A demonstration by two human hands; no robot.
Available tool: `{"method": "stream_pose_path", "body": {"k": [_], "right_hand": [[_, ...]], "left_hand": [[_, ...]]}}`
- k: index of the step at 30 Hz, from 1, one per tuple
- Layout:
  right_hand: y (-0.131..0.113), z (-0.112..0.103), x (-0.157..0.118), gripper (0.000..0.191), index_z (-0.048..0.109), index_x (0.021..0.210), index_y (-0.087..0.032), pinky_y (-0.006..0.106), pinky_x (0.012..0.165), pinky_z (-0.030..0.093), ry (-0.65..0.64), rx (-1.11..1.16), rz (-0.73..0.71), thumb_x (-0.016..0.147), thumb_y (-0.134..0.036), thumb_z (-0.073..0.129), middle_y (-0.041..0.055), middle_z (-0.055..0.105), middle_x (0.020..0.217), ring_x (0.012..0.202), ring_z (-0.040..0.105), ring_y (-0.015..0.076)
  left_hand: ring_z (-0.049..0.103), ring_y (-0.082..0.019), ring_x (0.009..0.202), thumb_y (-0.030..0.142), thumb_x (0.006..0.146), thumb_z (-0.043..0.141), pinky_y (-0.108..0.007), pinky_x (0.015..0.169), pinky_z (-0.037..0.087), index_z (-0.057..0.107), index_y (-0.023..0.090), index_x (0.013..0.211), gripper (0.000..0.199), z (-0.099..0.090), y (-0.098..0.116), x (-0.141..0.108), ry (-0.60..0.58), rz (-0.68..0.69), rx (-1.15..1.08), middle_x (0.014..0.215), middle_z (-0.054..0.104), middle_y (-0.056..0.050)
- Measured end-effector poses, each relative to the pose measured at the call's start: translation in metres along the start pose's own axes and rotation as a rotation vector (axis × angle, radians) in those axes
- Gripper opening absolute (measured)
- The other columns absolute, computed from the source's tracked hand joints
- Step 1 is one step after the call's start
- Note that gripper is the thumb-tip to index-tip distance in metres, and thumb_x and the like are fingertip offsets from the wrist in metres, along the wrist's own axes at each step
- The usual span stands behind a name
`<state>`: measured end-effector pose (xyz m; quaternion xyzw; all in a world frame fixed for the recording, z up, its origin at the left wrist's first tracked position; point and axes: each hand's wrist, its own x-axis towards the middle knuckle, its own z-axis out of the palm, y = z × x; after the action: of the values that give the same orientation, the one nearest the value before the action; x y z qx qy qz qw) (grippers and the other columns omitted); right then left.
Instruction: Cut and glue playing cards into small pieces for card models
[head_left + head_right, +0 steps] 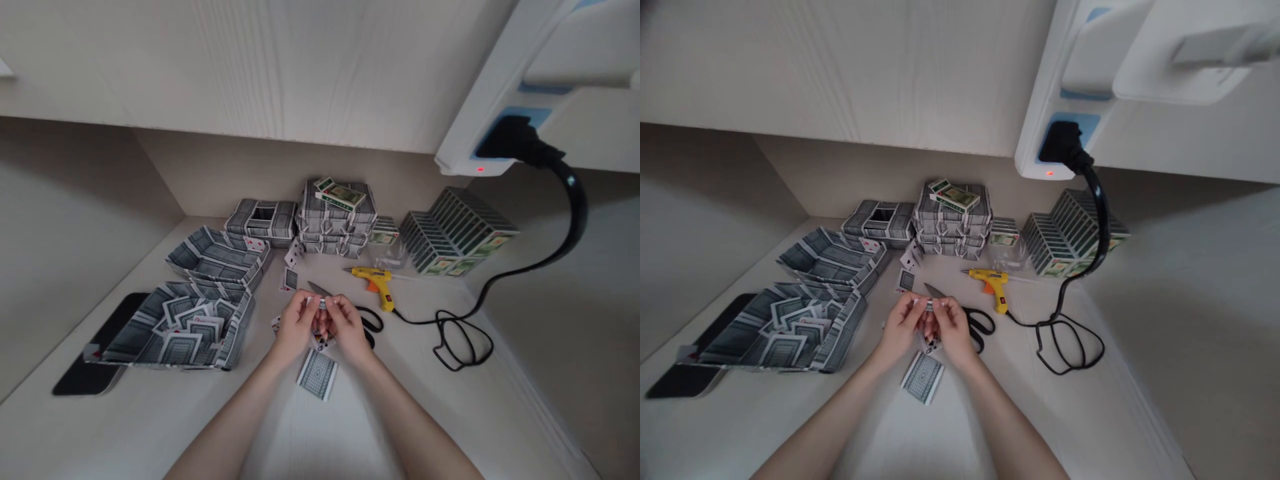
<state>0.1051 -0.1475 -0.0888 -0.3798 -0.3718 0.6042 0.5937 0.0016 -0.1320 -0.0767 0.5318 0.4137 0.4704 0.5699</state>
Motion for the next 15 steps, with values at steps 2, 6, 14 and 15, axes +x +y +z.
{"method": "stream_pose_path", "body": {"k": [2,6,14,15], "right_hand": [[-0.0021,0.0008,-0.0005,0.029,0.043,0.07,-0.019,0.018,0.035,0.034,-0.003,-0.016,-0.002,0.08,-0.045,0.052,-0.0065,0.05,0.045,0.035,0.042,0.0062],[-0.0062,0.0022,-0.0018,0.029,0.042,0.068,-0.019,0.017,0.034,0.031,0.002,-0.046,-0.011,0.081,-0.044,0.051,-0.0067,0.049,0.043,0.034,0.041,0.0061],[-0.007,0.0028,-0.0016,0.029,0.041,0.067,-0.02,0.018,0.034,0.03,-0.01,-0.051,-0.043,0.082,-0.043,0.049,-0.0071,0.048,0.043,0.034,0.042,0.0066],[-0.0067,0.0029,-0.0016,0.03,0.04,0.067,-0.02,0.018,0.034,0.03,-0.007,-0.05,-0.043,0.082,-0.043,0.049,-0.0073,0.048,0.043,0.034,0.042,0.0066]], "left_hand": [[0.047,-0.006,0.04,0.042,0.079,0.049,-0.018,0.041,0.037,0.046,0.017,0.076,0.025,-0.0006,0.0026,0.0003,0.025,0.011,0.023,0.049,0.05,0.007],[0.046,-0.006,0.038,0.04,0.077,0.053,-0.017,0.039,0.035,0.047,0.017,0.07,0.025,-0.0015,0.0062,0.0001,0.049,0.016,0.018,0.047,0.05,0.007],[0.05,-0.008,0.036,0.04,0.077,0.053,-0.019,0.038,0.039,0.046,0.017,0.066,0.027,-0.0015,0.0104,-0.0009,0.016,0.009,-0.023,0.045,0.054,0.006],[0.05,-0.008,0.037,0.04,0.077,0.053,-0.019,0.038,0.04,0.045,0.017,0.065,0.027,-0.0014,0.0105,-0.0011,0.012,0.007,-0.026,0.045,0.054,0.006]]}}
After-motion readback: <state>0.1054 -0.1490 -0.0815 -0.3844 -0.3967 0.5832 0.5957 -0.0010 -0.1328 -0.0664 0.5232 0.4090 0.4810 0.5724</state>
